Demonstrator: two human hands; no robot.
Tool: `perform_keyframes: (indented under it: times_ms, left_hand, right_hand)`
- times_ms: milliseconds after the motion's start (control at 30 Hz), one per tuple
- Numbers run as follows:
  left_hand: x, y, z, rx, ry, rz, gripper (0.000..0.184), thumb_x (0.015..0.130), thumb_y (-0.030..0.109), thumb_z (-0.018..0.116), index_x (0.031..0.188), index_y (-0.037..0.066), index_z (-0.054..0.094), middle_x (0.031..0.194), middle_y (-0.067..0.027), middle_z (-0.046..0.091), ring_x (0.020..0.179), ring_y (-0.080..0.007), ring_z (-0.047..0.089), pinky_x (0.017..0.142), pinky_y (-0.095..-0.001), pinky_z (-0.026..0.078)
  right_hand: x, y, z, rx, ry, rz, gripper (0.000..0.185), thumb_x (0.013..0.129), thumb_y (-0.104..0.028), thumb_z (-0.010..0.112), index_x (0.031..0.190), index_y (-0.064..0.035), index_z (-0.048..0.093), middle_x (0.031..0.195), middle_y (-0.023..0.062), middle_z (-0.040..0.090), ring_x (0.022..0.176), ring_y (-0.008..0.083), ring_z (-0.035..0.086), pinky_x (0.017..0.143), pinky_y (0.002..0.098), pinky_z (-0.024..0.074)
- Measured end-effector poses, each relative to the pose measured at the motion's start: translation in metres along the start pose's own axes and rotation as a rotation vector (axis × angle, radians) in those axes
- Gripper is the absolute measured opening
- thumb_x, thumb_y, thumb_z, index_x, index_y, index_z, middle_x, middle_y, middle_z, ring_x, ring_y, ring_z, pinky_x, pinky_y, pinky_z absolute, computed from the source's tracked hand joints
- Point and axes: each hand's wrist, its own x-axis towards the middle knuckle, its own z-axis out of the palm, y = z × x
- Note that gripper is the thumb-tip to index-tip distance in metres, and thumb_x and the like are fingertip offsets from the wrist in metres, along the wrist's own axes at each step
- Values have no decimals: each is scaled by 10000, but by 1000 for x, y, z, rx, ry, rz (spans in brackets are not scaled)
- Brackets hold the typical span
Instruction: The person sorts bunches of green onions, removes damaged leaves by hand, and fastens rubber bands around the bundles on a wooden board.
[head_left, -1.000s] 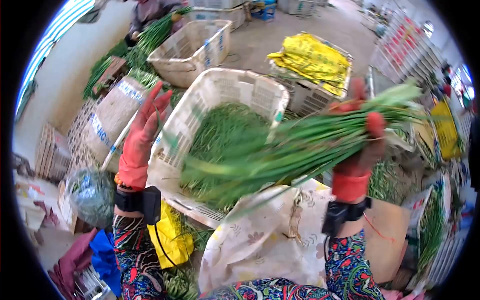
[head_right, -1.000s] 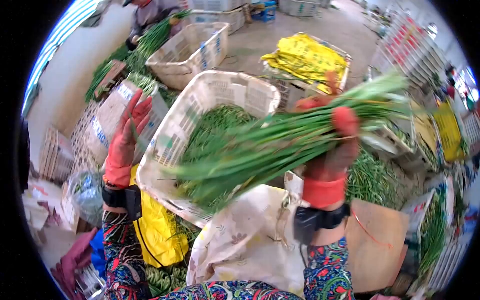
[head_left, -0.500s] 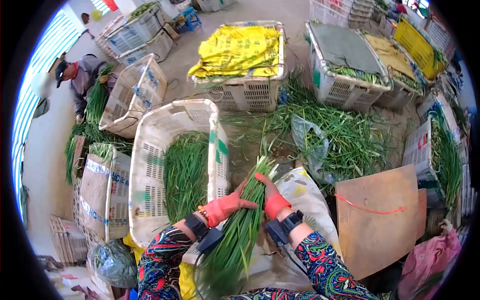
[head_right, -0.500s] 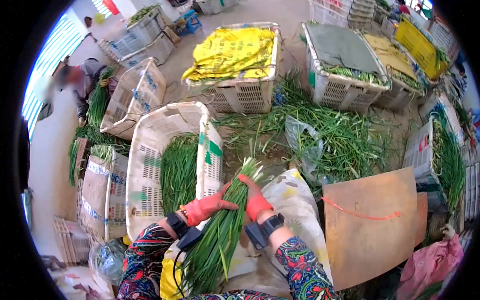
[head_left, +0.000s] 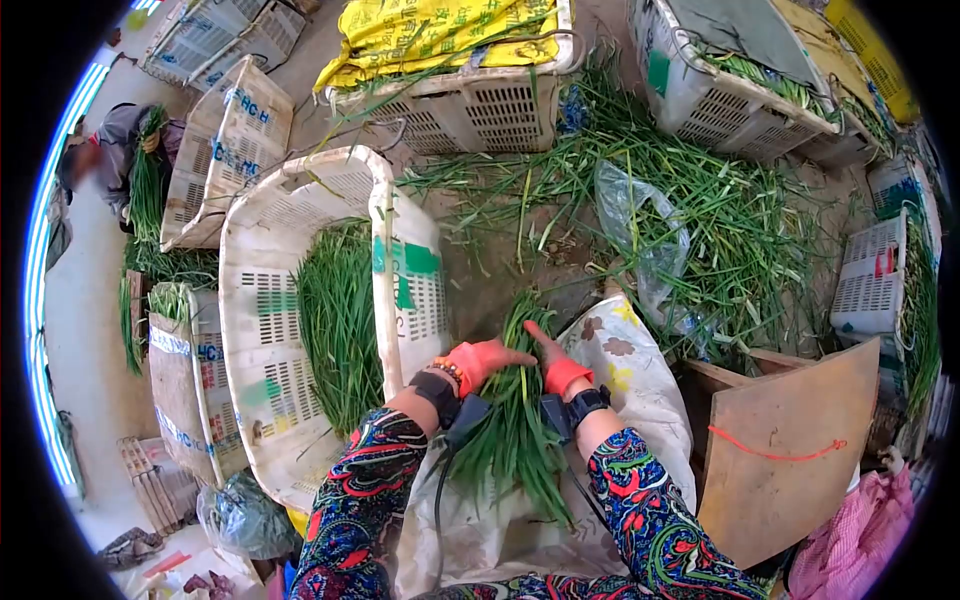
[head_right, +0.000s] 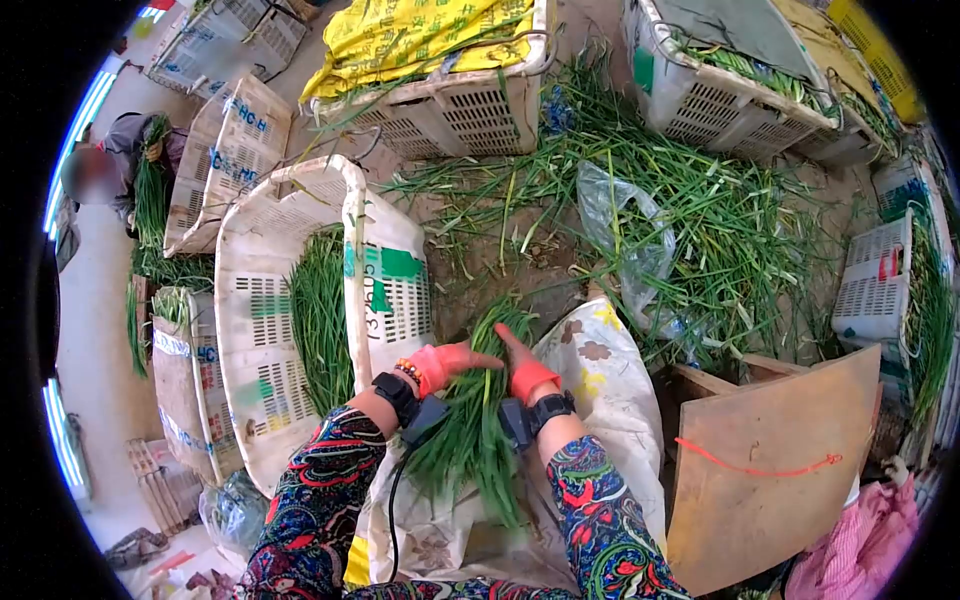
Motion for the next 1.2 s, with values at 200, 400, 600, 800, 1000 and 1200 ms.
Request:
perform_keyframes:
  times_ms: [200, 400, 600, 800, 1000, 1200]
  left_hand:
    - [-31, 24, 41, 791, 131, -14, 602, 748, 424, 569, 1062, -79, 461, 767, -223, 592, 757, -323, 590, 706, -357, 454]
    - [-197, 108, 6, 73, -68, 3, 554, 886, 432, 416, 1236, 4, 440, 1069, -156, 583, 936, -224, 588, 838, -299, 454]
    - [-265, 75, -15, -381, 11, 206, 753, 820, 579, 418, 1321, 28, 308, 1253, -167, 451, 1130, -268, 466, 945, -384, 372]
    - [-311, 23, 97, -915, -315, 521, 928, 667, 676, 537, 1316, 49, 325, 1277, -166, 423, 1135, -293, 452, 967, -439, 353]
    - [-345, -41, 183, -1070, -90, 441, 953, 599, 702, 580, 1266, 45, 401, 1165, -210, 508, 1014, -377, 525, 923, -503, 383]
    - [-330, -29, 208, -1017, -214, 429, 938, 619, 675, 591, 1282, 47, 380, 1162, -213, 510, 1001, -389, 530, 886, -507, 413]
  right_hand:
    - [9, 8, -2, 204, -125, 277, 427, 764, -378, 628, 1032, -62, 528, 857, 84, 622, 743, 221, 587, 689, 341, 480]
    - [-77, -3, 44, 136, -364, -139, 171, 800, -228, 592, 896, -88, 573, 813, 45, 612, 694, 153, 570, 613, 283, 468]
    - [-215, 56, 135, 54, -419, -384, 256, 748, -185, 665, 962, -71, 582, 827, 17, 606, 695, 130, 570, 584, 303, 483]
    - [-279, 152, 104, -661, -940, -553, 403, 807, -202, 580, 1163, -27, 504, 1101, 78, 538, 1041, 169, 471, 906, 305, 353]
    - [-319, 14, 52, -1440, -815, -566, 378, 874, -242, 430, 1119, 19, 550, 1205, 119, 515, 1102, 186, 494, 940, 300, 375]
    - [-293, -38, 113, -690, -614, -834, 440, 892, -338, 432, 1200, -31, 500, 1164, 70, 543, 1064, 170, 508, 944, 271, 338]
